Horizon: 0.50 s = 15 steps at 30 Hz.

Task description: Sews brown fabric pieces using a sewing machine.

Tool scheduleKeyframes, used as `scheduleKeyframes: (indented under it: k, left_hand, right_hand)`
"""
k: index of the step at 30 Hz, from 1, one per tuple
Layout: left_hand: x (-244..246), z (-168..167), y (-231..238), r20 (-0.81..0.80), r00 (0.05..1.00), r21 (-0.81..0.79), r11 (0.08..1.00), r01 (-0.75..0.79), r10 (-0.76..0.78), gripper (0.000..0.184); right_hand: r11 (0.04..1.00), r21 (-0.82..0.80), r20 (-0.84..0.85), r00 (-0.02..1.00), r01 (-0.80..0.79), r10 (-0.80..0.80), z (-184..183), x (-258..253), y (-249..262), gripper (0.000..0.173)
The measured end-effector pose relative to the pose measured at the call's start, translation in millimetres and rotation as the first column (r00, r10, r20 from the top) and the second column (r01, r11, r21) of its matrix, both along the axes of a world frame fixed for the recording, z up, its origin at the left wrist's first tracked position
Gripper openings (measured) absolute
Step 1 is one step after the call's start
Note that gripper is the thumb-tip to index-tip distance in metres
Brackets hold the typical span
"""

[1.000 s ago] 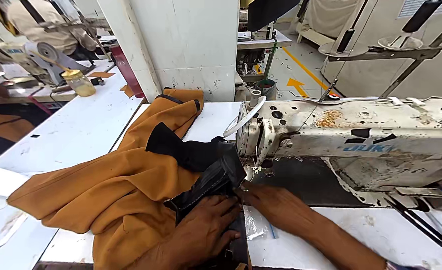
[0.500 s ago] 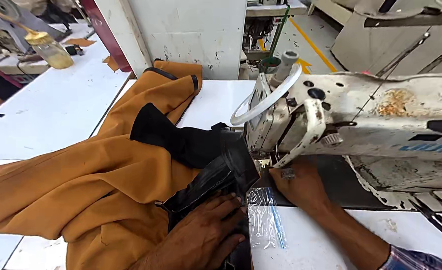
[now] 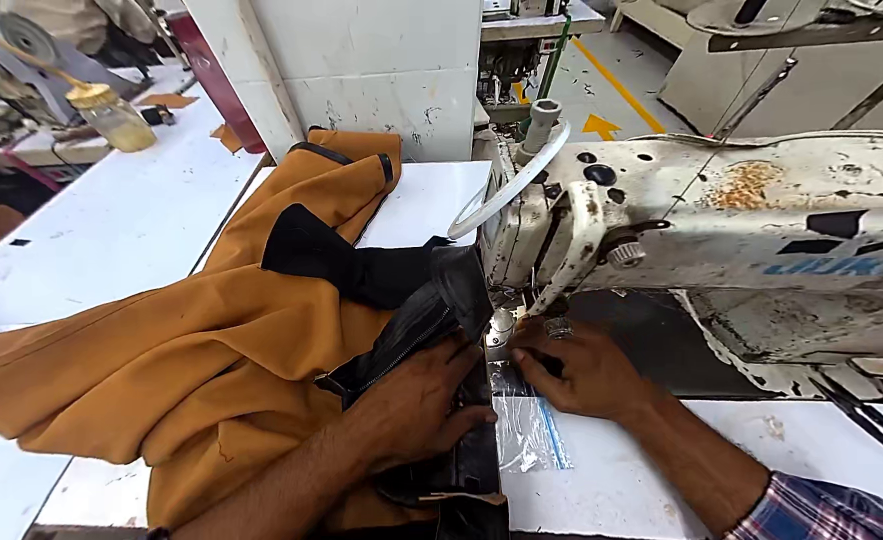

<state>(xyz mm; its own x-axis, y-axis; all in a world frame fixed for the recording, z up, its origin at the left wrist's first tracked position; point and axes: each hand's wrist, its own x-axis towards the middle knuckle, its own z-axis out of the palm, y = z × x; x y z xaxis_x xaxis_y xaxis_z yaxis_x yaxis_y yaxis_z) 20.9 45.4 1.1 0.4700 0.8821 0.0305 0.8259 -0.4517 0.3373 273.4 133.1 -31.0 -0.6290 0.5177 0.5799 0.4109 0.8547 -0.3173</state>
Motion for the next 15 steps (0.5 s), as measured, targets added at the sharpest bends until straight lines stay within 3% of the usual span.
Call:
scheduleKeyframes:
  k: [2, 6, 10, 13, 15]
  left_hand:
    - [-2.2, 0.1, 12.0, 0.029, 1.000, -0.010, 1.000, -0.011, 0.012, 0.079]
    - [-5.2, 0.6, 33.9, 0.054, 0.999, 0.034, 0.999, -0.009, 0.007, 0.078]
    - [-4.3, 4.9, 41.2, 0.042, 0.999, -0.002, 1.000, 0.001, -0.001, 0.075]
    - [9.8, 18.5, 31.2, 0.009, 1.000, -0.124, 0.992, -0.025, 0.026, 0.065]
    - [16.4, 46.6, 9.2, 0.030, 0.998, -0.158, 0.986, -0.046, 0.051, 0.048]
  right_hand:
    - [0.999, 0.032, 0.027, 1.000, 0.005, -0.005, -2.4, -1.2, 0.2, 0.027]
    - [0.967, -0.023, 0.015, 0.967, 0.255, -0.255, 4.6, -7.8, 3.5, 0.024]
    - [0.940, -0.070, -0.014, 0.942, 0.335, -0.336, 6.3, -10.1, 6.5, 0.023]
    - [0.936, -0.082, -0.009, 0.939, 0.343, -0.345, 5.4, -4.5, 5.4, 0.029]
    - [0.935, -0.084, 0.008, 0.938, 0.346, -0.346, 2.0, -0.6, 10.2, 0.040]
